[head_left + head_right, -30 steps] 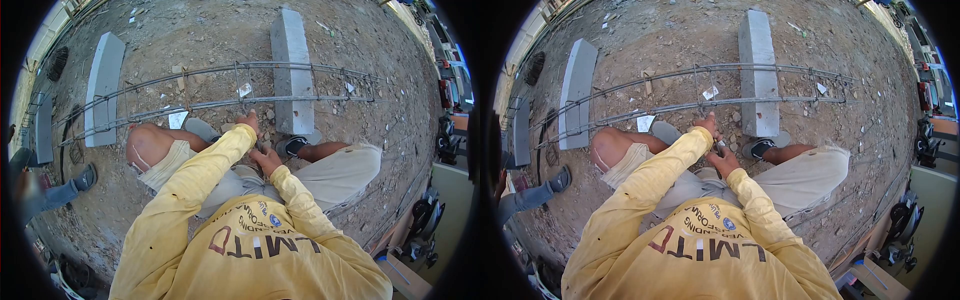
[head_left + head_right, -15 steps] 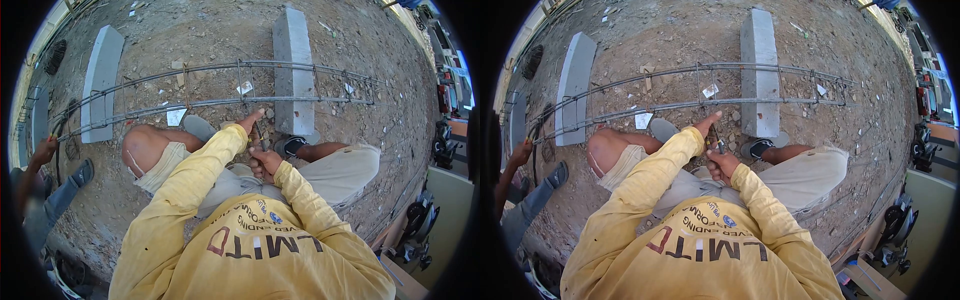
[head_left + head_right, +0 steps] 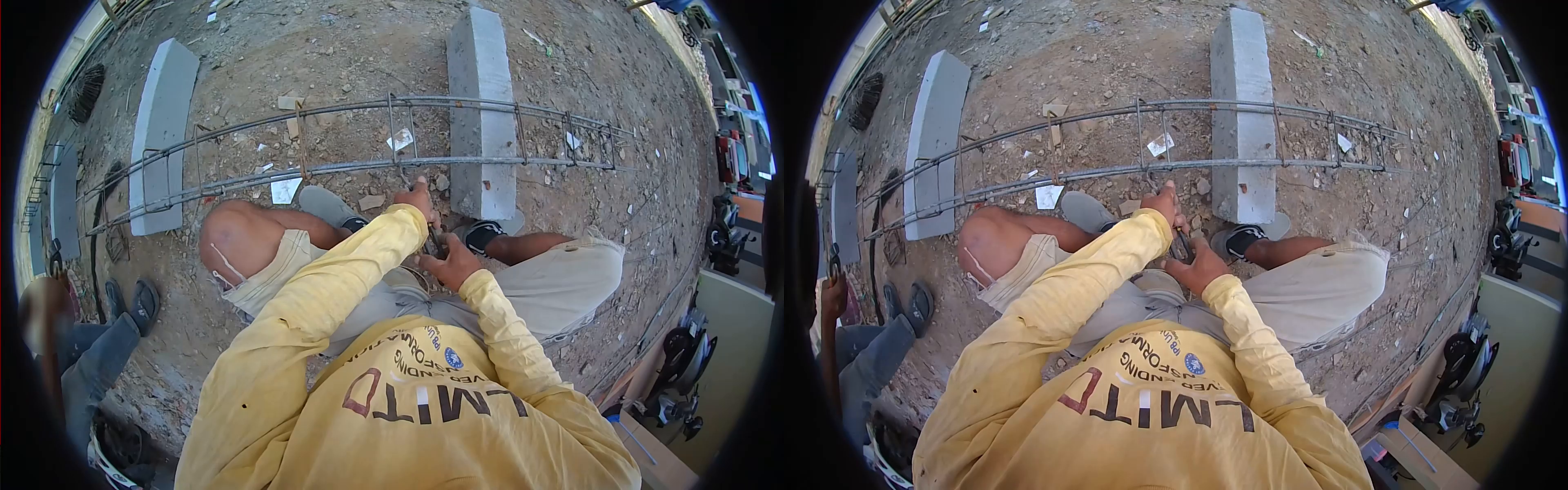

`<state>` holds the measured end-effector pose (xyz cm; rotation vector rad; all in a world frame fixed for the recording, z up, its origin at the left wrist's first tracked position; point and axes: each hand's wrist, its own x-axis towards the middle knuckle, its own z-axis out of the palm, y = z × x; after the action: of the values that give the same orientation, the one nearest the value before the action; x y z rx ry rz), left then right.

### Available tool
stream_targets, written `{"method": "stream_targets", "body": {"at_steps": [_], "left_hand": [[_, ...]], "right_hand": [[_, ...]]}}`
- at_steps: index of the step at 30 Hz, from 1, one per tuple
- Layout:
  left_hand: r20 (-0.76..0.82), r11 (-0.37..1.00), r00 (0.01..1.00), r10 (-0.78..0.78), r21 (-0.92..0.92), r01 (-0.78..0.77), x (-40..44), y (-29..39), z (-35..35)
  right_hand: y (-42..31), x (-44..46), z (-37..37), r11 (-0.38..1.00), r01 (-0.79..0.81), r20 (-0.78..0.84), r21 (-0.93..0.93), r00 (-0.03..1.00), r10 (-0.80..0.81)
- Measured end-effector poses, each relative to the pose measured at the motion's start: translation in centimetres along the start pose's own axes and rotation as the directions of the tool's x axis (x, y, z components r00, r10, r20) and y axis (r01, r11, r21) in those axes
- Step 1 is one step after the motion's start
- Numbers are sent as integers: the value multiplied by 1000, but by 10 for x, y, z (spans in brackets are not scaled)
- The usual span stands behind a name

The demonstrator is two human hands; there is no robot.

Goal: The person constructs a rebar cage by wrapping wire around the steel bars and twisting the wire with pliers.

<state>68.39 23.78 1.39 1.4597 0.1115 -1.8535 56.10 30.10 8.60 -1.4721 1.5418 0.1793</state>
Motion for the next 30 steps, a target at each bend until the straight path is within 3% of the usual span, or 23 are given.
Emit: {"method": "stream_targets", "body": {"at_steps": [1,2,5,6,9,15,18,21,24,26,27,28,30], "left_hand": [[-74,996,997,27,89,-20,8,-4,3],[-147,983,987,60,179,-33,16,-8,4],[-287,941,954,85,339,18,-3,3,13],[-329,913,932,153,407,-7,12,-7,10],[-350,839,897,269,543,-40,46,-26,-4],[-205,955,973,107,294,-43,-4,0,4],[-205,972,973,107,228,-58,-6,2,3],[-187,971,978,92,235,-47,5,-5,-1],[-137,951,989,51,310,-6,48,-21,-21],[-4,961,1000,16,276,-14,15,3,-21],[84,992,996,-9,129,-2,-4,12,-19],[165,999,986,-37,-4,39,-10,15,-20],[303,974,952,-52,-193,115,-13,16,-21]], "right_hand": [[0,-3,8,990,61,-111,-129,991,-76],[-3,-5,17,981,3,-135,-196,990,-30],[-24,-3,36,989,-91,-324,-118,945,48],[-15,6,41,997,-59,-341,-56,939,36],[-23,15,31,985,-159,-201,-71,969,142],[-17,15,26,948,-103,-207,-302,978,41],[-19,14,25,965,-111,-235,-239,971,54],[-8,18,18,975,-84,-178,-205,983,47],[9,34,10,980,26,69,-196,998,-13],[-1,31,-5,1000,-17,241,-21,970,22],[-6,29,-10,997,-49,327,63,945,26],[0,31,-6,928,-127,413,350,910,-31],[9,32,5,545,-331,506,770,837,-206]]}}
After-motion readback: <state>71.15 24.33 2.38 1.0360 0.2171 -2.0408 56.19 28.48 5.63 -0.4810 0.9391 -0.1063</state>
